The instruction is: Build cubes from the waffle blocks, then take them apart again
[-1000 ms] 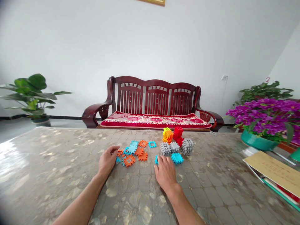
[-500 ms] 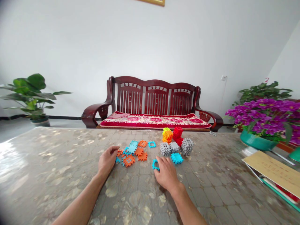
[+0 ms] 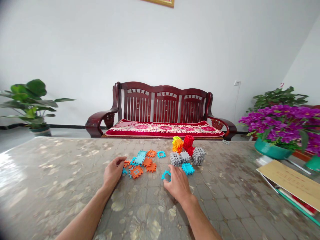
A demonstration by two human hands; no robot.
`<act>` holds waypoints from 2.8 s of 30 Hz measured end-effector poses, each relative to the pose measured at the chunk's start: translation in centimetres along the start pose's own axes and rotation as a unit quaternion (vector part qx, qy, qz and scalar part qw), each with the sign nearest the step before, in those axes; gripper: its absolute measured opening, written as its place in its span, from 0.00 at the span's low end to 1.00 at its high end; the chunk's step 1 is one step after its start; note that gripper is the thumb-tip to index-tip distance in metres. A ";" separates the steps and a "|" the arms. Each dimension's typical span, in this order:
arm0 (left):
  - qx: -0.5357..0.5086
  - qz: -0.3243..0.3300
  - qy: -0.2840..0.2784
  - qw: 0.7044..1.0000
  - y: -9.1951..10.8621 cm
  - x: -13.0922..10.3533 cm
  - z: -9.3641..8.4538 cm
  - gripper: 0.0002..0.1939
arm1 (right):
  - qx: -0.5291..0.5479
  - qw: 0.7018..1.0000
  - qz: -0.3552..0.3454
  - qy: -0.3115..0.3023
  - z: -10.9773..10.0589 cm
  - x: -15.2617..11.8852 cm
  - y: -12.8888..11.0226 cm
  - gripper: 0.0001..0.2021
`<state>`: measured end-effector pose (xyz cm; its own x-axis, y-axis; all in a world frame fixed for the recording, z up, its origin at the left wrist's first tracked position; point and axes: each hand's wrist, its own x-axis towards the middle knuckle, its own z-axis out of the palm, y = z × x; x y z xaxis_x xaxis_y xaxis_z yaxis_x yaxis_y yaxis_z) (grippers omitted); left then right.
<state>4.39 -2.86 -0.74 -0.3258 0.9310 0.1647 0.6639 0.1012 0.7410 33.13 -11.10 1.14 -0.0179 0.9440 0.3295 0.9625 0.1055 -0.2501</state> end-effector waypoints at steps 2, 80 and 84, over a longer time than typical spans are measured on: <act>-0.001 0.002 0.002 1.000 0.0 0.0 0.0 0.14 | -0.002 0.999 0.016 0.029 -0.4 0.3 0.4 0.22; -0.018 0.003 -0.007 1.000 0.4 -0.4 -0.1 0.13 | -0.062 0.997 -0.038 -0.021 5.6 7.0 -3.2 0.26; -0.020 0.004 -0.002 1.000 0.5 -0.4 -0.1 0.13 | -0.055 0.998 -0.042 -0.013 5.7 5.8 -2.9 0.25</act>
<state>4.80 -3.21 -0.41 -0.3183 0.9330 0.1679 0.6386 0.0801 0.7654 28.67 -4.15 -1.41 -0.1057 0.9412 0.3208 0.9810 0.1516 -0.1215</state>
